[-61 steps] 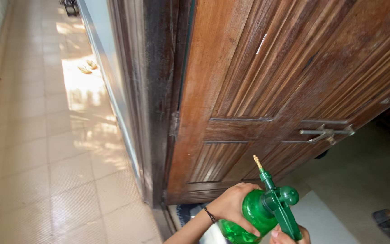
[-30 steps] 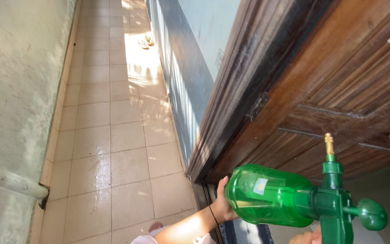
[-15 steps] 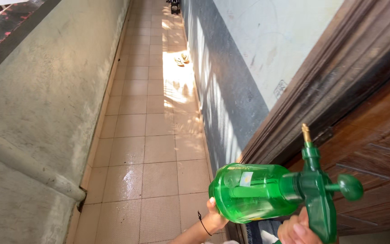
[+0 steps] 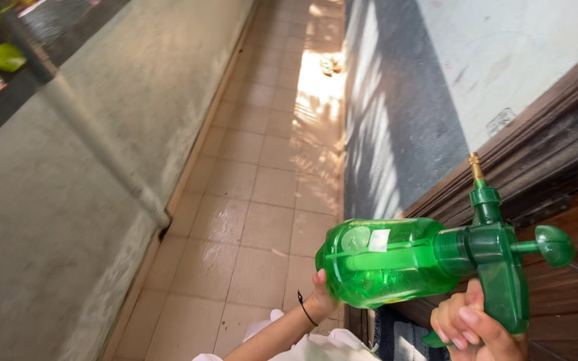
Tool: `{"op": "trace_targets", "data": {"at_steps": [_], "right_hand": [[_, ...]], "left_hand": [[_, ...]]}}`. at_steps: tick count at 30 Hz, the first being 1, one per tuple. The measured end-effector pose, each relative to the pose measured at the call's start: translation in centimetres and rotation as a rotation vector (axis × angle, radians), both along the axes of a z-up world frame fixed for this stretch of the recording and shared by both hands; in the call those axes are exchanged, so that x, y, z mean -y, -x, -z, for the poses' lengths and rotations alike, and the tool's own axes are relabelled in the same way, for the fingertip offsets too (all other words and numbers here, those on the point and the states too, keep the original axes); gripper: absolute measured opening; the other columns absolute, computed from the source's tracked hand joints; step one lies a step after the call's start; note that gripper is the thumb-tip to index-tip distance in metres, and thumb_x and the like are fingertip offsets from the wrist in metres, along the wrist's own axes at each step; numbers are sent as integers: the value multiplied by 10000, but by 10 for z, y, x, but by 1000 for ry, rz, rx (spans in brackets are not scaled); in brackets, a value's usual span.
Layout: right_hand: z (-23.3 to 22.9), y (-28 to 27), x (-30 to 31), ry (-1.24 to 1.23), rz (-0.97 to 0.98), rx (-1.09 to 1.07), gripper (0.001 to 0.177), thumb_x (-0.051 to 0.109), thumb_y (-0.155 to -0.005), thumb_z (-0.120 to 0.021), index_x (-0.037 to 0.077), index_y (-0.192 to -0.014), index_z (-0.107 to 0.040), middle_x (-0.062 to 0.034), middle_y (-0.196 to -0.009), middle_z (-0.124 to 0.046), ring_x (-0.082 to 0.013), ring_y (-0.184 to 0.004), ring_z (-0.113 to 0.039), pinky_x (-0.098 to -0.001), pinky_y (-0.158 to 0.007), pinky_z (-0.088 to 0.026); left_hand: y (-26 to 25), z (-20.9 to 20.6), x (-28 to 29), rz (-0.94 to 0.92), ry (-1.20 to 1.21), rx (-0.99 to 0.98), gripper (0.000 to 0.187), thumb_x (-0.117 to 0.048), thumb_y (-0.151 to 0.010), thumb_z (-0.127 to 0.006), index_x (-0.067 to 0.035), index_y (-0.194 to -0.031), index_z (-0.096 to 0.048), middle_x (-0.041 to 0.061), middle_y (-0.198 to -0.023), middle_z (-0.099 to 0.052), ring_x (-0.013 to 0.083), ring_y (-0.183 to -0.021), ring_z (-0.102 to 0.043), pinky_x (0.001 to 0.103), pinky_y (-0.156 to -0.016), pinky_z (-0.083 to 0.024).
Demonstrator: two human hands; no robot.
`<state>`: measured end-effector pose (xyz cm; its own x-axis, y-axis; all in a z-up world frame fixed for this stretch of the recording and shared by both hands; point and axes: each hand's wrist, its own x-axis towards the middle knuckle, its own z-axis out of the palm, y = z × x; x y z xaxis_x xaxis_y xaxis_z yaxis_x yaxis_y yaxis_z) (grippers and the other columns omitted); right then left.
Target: The person uses a green pressure sprayer to water several potted plants arranged on a balcony ledge. They repeatedly pump the handle to build pressure and spray water onto the plants and the surrounding ledge area.
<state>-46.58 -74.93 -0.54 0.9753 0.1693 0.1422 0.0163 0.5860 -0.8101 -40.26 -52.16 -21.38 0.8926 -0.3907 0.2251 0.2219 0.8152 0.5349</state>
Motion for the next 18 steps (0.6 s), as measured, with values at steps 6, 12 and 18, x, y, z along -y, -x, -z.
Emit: {"op": "trace_targets", "data": {"at_steps": [6, 12, 18], "right_hand": [[6, 17, -37, -28, -187, 4, 191, 27, -864, -660, 72, -923, -484, -13, -583, -418, -173, -496, -445, -394, -526, -396], [-10, 40, -98, -106, -671, 99, 522, 496, -939, -639, 0, -1044, -514, -121, -738, -485, -229, -677, -487, -387, -659, -414], [6, 48, -180, -89, -739, 1, 469, 430, -948, -620, -31, -965, -532, -129, -663, -537, -237, -595, -500, -368, -570, -419]], "left_hand": [[59, 15, -34, -167, -63, -97, 1205, -907, -657, -631, -104, -1527, -408, 182, -1529, -453, 389, -1408, -477, 617, -1145, -436], [138, 8, -72, -166, 335, -409, 1087, -846, -702, -597, -133, -1511, -459, 157, -1551, -483, 342, -1419, -490, 557, -1194, -404], [174, -33, -138, -439, 333, -282, 1079, -864, -733, -562, -127, -1516, -466, 173, -1550, -483, 352, -1413, -484, 545, -1184, -393]]}}
